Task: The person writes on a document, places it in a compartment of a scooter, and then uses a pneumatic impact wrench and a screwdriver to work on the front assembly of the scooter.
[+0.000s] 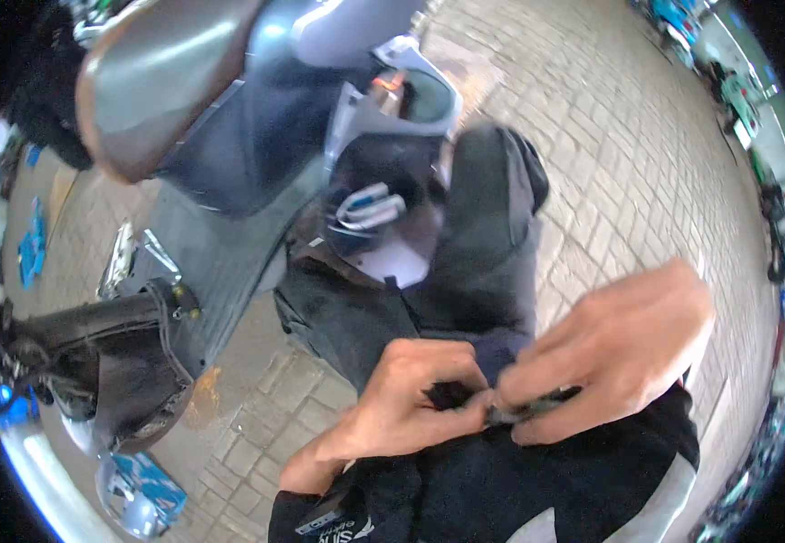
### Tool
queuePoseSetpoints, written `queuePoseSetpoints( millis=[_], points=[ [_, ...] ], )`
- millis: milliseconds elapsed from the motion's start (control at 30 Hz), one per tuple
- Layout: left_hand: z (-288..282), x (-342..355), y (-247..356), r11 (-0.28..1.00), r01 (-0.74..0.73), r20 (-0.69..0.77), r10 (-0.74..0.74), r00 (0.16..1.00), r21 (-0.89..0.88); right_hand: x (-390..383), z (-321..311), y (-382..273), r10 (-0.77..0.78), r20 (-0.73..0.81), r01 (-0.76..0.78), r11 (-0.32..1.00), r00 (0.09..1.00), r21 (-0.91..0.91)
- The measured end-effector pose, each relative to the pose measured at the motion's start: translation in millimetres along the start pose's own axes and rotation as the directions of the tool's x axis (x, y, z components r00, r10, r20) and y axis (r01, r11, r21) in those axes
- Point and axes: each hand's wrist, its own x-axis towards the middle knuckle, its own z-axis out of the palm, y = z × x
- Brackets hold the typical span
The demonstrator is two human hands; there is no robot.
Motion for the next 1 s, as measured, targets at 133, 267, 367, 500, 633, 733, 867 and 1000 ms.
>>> queuePoseSetpoints(
  millis=[133,267,367,500,633,733,867,1000],
  points=[
    [4,-5,-9,0.985,0.024,-0.022,-0.028,0.999,-0.17,16,2,11,-0.119,-0.058,0.124,0.989,0.991,0.083],
    [3,-10,-12,0.963,0.026,-0.058,-0.043,0.997,-0.269,22,15,37,-0.145,-0.149,0.179,0.952,0.978,0.25],
    [-2,-12,-16,0.942,0.063,-0.041,-0.081,0.996,-0.329,12,18,50,-0.099,-0.199,0.156,0.943,0.975,0.293],
    [0,-18,-22,0.932,0.066,-0.101,-0.109,0.989,-0.357,15,10,56,-0.006,-0.191,0.066,0.95,0.981,0.305],
    [3,-26,-26,0.975,0.081,-0.174,-0.118,0.978,-0.207,17,20,65,0.223,-0.248,-0.054,0.835,0.943,0.548],
    [9,-14,-27,0.994,-0.031,-0.138,0.017,0.99,-0.105,1,56,97,0.146,-0.413,0.178,0.74,0.899,0.649],
    [1,-12,-17,0.985,-0.08,-0.152,0.057,0.987,-0.151,7,87,122,0.024,-0.585,0.429,0.655,0.811,0.622],
    [-14,-18,-16,0.993,-0.106,-0.276,0.118,0.954,0.06,15,77,131,0.185,-0.57,0.234,0.78,0.8,0.581]
  ],
)
